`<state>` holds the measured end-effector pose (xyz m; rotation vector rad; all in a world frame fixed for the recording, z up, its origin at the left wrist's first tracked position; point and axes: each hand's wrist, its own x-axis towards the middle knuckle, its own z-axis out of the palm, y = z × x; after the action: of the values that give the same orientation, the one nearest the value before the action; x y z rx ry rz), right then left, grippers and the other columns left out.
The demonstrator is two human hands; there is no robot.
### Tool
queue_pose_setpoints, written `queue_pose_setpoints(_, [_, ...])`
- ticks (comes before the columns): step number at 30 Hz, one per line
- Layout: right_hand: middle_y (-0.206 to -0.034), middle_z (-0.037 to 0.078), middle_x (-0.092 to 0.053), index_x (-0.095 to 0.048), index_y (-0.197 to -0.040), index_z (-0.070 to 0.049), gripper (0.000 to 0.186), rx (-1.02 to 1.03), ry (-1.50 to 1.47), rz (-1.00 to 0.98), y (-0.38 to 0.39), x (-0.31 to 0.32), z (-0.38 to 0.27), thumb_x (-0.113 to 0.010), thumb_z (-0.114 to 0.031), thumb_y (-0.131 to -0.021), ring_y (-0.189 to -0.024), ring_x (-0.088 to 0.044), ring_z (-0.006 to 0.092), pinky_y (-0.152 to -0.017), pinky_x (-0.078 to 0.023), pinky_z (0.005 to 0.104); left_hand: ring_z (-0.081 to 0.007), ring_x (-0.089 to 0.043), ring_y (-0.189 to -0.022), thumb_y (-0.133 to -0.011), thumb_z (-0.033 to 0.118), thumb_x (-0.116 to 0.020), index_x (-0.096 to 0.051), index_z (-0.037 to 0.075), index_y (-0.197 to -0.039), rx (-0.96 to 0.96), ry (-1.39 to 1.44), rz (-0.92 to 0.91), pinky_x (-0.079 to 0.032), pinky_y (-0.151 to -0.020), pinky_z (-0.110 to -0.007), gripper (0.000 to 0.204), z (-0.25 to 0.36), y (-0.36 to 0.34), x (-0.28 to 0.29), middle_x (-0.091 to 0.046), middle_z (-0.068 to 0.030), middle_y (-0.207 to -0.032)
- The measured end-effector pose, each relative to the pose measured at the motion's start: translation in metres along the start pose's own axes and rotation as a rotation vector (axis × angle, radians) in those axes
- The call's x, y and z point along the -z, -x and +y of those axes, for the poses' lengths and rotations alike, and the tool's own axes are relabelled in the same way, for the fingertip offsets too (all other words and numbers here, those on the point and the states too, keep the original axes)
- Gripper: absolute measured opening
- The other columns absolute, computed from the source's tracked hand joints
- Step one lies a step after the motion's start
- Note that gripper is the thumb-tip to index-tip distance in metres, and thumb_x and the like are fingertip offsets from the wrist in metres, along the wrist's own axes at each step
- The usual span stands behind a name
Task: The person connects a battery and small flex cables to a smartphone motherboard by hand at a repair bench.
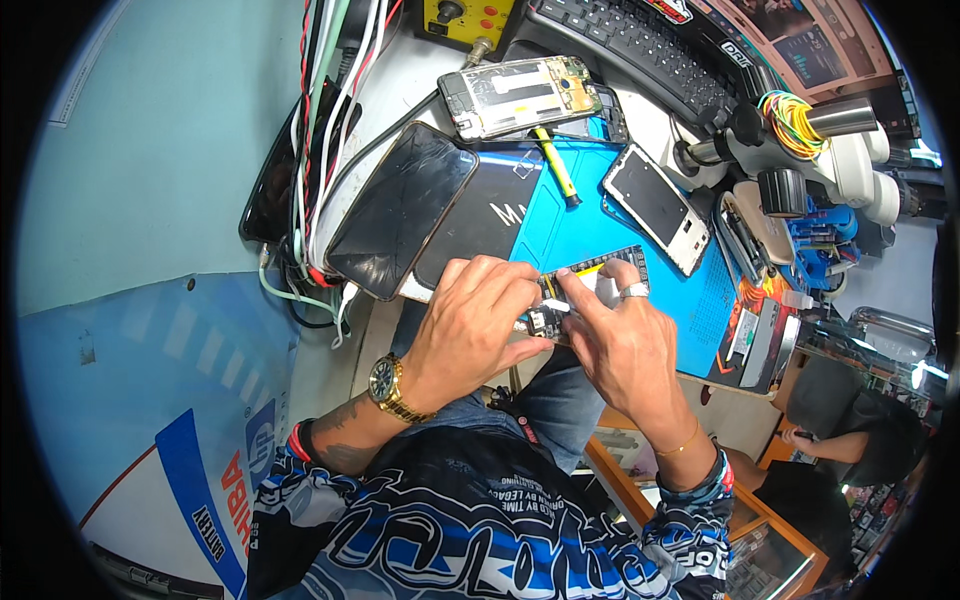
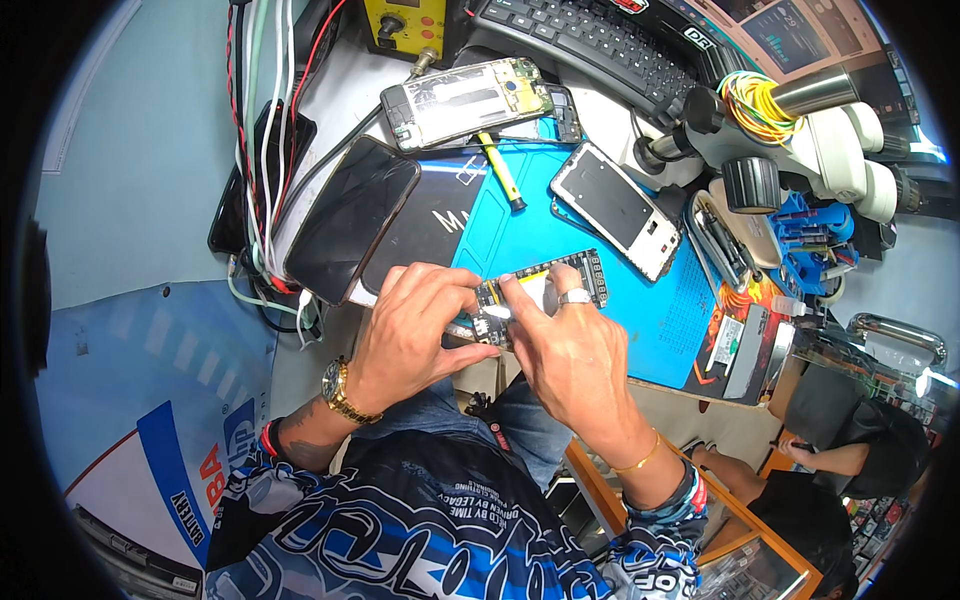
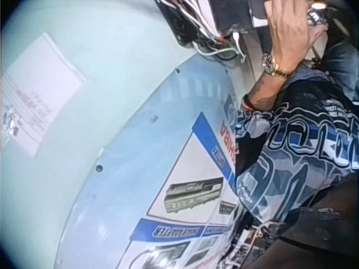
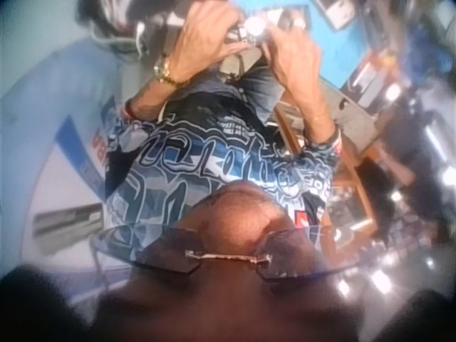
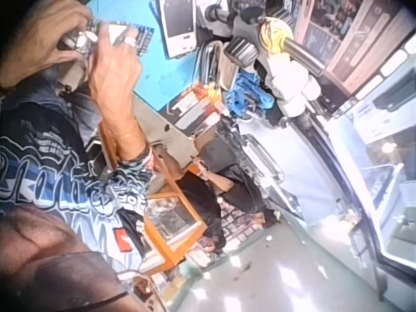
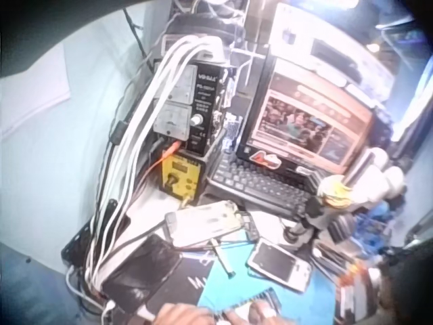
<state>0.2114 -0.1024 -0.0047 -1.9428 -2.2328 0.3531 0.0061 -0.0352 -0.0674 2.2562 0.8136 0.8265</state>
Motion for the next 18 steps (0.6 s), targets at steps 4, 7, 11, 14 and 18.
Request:
queue_pose_setpoints(4, [-0.129,0.028,-0.062,-0.069,-0.140,-0.014,0.054,0.018,-0.047,0.044,0.004,-0.007,0.004,-0.082,-0.012,-0.087,-0.072,-0.070,0.0352,-0.061,-0.057,0.0444,-0.0293,-0.065,-0.110,-0.069,0.032,-0.096,-0.064,0.007,-0.099,-0.012,0.009,0.017,-0.047,-0.093,-0.043,0.051,-0.003,0.003,-0.002,-0.070,-0.0069,-0.122])
queue_pose_setpoints(7, [-0.129,0.024,-0.062,-0.071,-0.139,-0.014,0.052,0.015,-0.062,0.063,0.006,-0.010,0.004,-0.082,-0.013,-0.088,-0.070,-0.069,0.0324,-0.060,-0.056,0.0445,-0.0295,-0.065,-0.110,-0.068,0.032,-0.096,-0.064,0.007,-0.097,-0.009,0.020,0.020,-0.047,-0.093,-0.043,0.050,-0.003,0.003,-0.002,-0.070,-0.0073,-0.122])
queue_pose_setpoints(11, [-0.128,0.022,-0.063,-0.072,-0.138,-0.014,0.049,0.011,-0.039,0.092,0.006,-0.014,0.003,-0.082,-0.014,-0.089,-0.072,-0.070,0.0322,-0.062,-0.056,0.0443,-0.0297,-0.063,-0.111,-0.071,0.027,-0.093,-0.064,0.007,-0.105,-0.027,0.030,0.007,-0.046,-0.093,-0.043,0.049,-0.003,0.003,0.000,-0.068,-0.0101,-0.122])
queue_pose_setpoints(14, [-0.129,0.022,-0.063,-0.072,-0.138,-0.016,0.050,-0.016,-0.044,0.112,0.006,-0.017,0.004,-0.083,-0.015,-0.089,-0.077,-0.072,0.0328,-0.064,-0.057,0.0441,-0.0295,-0.063,-0.111,-0.071,0.027,-0.093,-0.064,0.007,-0.104,-0.028,0.035,0.008,-0.046,-0.092,-0.043,0.049,-0.004,0.003,0.000,-0.068,-0.0100,-0.122])
queue_pose_setpoints(18, [-0.128,0.021,-0.064,-0.074,-0.136,-0.017,0.050,-0.027,-0.072,0.168,0.007,-0.020,0.007,-0.085,-0.019,-0.088,-0.082,-0.073,0.0340,-0.065,-0.058,0.0436,-0.0289,-0.063,-0.110,-0.070,0.027,-0.094,-0.064,0.007,-0.104,-0.026,0.033,0.010,-0.046,-0.092,-0.042,0.049,-0.004,0.002,0.000,-0.068,-0.0092,-0.122])
